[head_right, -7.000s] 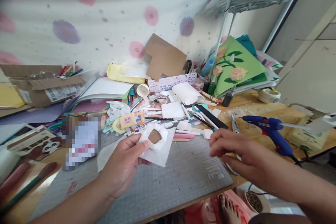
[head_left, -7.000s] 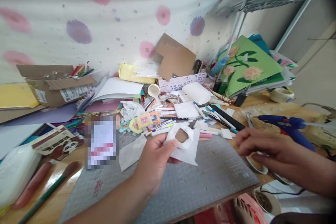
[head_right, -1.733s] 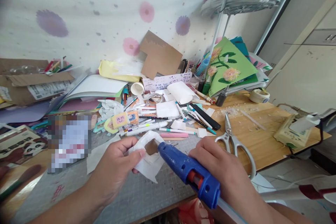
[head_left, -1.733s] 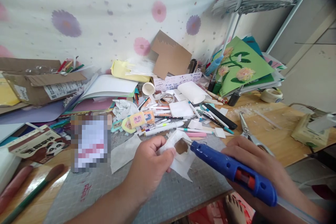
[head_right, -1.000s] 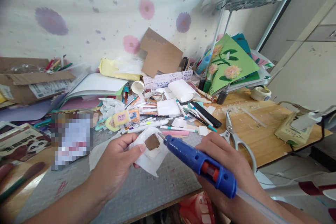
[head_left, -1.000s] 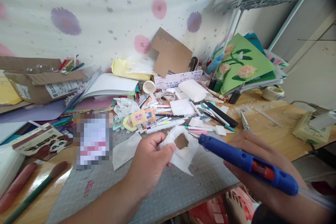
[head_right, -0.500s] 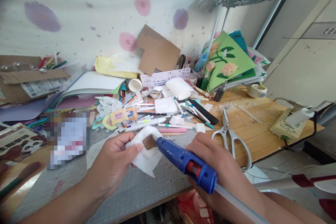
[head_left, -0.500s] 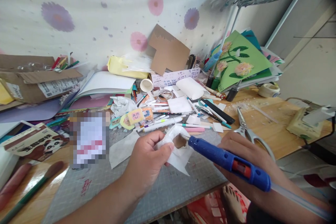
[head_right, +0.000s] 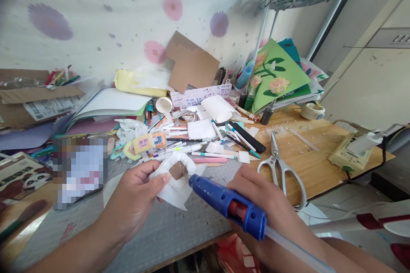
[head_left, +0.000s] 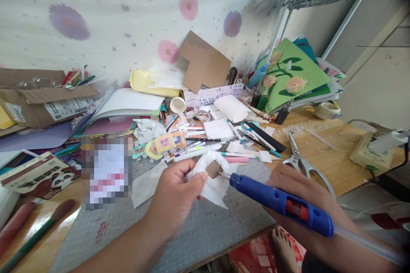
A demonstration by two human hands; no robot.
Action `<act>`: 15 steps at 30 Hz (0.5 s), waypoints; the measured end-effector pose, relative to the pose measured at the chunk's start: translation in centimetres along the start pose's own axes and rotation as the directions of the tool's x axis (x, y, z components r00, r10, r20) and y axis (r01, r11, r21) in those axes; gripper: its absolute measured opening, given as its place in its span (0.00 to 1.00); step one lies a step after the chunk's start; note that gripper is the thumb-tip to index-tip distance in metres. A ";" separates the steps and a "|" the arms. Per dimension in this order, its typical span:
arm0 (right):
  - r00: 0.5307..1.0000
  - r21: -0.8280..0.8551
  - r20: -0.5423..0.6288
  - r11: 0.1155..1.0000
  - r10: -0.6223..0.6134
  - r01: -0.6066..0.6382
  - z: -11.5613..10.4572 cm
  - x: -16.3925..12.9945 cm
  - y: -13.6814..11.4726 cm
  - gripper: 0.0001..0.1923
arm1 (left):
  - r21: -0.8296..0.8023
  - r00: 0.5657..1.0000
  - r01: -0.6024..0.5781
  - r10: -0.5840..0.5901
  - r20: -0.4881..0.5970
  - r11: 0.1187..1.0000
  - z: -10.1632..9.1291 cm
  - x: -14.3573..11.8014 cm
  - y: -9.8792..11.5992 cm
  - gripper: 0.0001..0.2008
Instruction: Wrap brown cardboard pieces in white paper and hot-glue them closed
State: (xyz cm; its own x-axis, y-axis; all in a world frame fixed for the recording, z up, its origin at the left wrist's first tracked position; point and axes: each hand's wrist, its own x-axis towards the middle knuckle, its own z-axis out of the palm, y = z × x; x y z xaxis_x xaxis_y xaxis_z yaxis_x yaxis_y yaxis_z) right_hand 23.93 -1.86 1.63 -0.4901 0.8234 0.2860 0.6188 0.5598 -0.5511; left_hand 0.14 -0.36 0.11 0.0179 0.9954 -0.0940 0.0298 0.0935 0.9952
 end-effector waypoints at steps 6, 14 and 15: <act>0.997 -0.044 -0.076 0.999 0.002 -0.005 0.0 -0.1 -0.5 0.02 | 0.155 0.998 -0.018 0.027 -0.054 0.988 0.0 -0.1 0.4 0.08; 0.999 -0.273 -0.053 0.962 0.009 -0.023 0.4 -1.0 0.3 0.08 | 0.388 0.983 -0.049 0.113 -0.142 0.920 0.3 -0.6 1.1 0.08; 0.999 -0.280 -0.049 0.960 0.007 -0.021 0.4 -1.1 0.4 0.09 | 0.394 0.981 -0.062 0.128 -0.145 0.917 0.3 -0.6 1.1 0.08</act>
State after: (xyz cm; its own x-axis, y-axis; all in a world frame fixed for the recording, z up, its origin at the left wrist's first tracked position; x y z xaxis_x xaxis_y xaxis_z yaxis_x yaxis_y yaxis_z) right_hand 24.45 -2.58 0.84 -0.4548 0.8309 0.3205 0.7758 0.5464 -0.3156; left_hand 0.47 -0.82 1.26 -0.1235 0.9916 0.0395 0.4199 0.0162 0.9074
